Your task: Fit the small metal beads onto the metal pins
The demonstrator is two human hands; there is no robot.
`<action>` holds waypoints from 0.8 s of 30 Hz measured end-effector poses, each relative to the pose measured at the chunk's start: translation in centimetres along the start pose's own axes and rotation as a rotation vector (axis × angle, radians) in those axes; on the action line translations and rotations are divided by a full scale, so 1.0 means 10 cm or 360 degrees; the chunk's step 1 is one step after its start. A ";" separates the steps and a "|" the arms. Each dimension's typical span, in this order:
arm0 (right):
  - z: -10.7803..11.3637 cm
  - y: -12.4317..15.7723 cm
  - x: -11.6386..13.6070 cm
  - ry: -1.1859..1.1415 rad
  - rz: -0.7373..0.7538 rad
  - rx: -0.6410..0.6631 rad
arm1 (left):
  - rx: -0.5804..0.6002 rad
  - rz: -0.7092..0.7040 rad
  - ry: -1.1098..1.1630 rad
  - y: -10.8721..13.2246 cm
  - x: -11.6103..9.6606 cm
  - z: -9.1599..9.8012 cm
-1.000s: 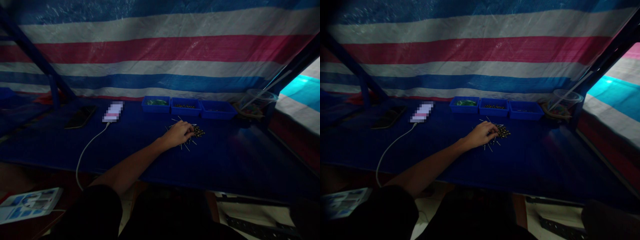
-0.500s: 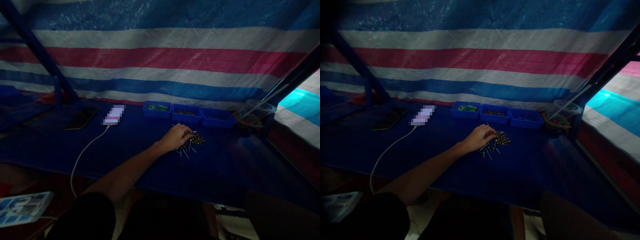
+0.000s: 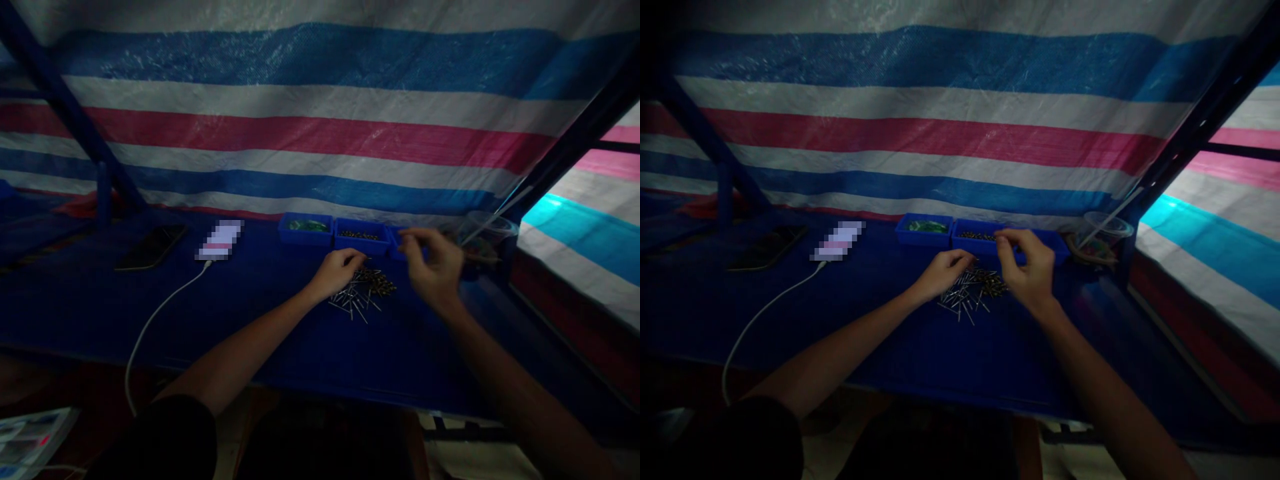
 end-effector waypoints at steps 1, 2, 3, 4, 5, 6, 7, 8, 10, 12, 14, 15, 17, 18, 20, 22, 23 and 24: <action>-0.10 0.04 -0.06 0.0016 0.0009 0.0042 | -0.0008 0.0006 0.0013 0.00 0.02 0.00; -0.20 0.09 -0.12 0.0030 0.0015 0.0099 | -0.0014 0.0010 0.0020 -0.01 0.03 0.00; -0.28 0.12 -0.17 0.0036 0.0009 0.0155 | -0.0022 0.0019 0.0026 -0.01 0.04 -0.01; -0.33 0.15 -0.21 0.0030 -0.0013 0.0187 | -0.0031 0.0029 0.0029 -0.01 0.05 -0.01; -0.34 0.15 -0.22 0.0014 -0.0047 0.0175 | -0.0035 0.0041 0.0031 0.00 0.05 -0.02; -0.31 0.15 -0.22 -0.0003 -0.0093 0.0106 | -0.0035 0.0052 0.0034 0.00 0.06 -0.03; -0.26 0.13 -0.20 -0.0015 -0.0131 0.0018 | -0.0025 0.0056 0.0040 0.01 0.06 -0.04; -0.20 0.12 -0.16 -0.0019 -0.0145 -0.0058 | -0.0014 0.0053 0.0049 0.01 0.05 -0.06; -0.12 0.09 -0.07 0.0001 -0.0077 -0.0099 | 0.0007 0.0040 0.0060 0.01 0.05 -0.07; -0.14 0.11 0.02 0.0033 0.0083 0.0019 | 0.0019 0.0029 0.0065 0.01 0.04 -0.08; -0.22 0.15 0.05 0.0057 0.0238 0.0216 | 0.0020 0.0026 0.0066 0.01 0.05 -0.07; -0.27 0.18 0.05 0.0066 0.0287 0.0301 | 0.0020 0.0024 0.0067 0.00 0.06 -0.07; -0.34 0.21 0.03 0.0090 0.0324 0.0390 | 0.0015 0.0019 0.0059 0.00 0.07 -0.06; -0.37 0.22 0.02 0.0109 0.0330 0.0407 | 0.0016 0.0018 0.0050 0.00 0.07 -0.06; -0.40 0.24 0.02 0.0181 0.0348 0.0444 | 0.0028 0.0019 0.0021 0.00 0.09 -0.06; -0.41 0.26 0.05 0.0287 0.0384 0.0512 | 0.0033 0.0031 -0.0009 0.00 0.10 -0.07; -0.40 0.25 0.06 0.0339 0.0407 0.0536 | 0.0025 0.0041 -0.0004 0.00 0.11 -0.07; -0.38 0.23 0.08 0.0381 0.0423 0.0528 | 0.0009 0.0052 0.0016 0.00 0.11 -0.07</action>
Point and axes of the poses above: each hand's wrist, its own y-axis away from the middle knuckle, its own z-axis out of the back of the hand, x = y × z, the point moved 5 cm from there along -y, towards the middle knuckle, and after that the axes turned 4 degrees about y, right-handed, at the moved point
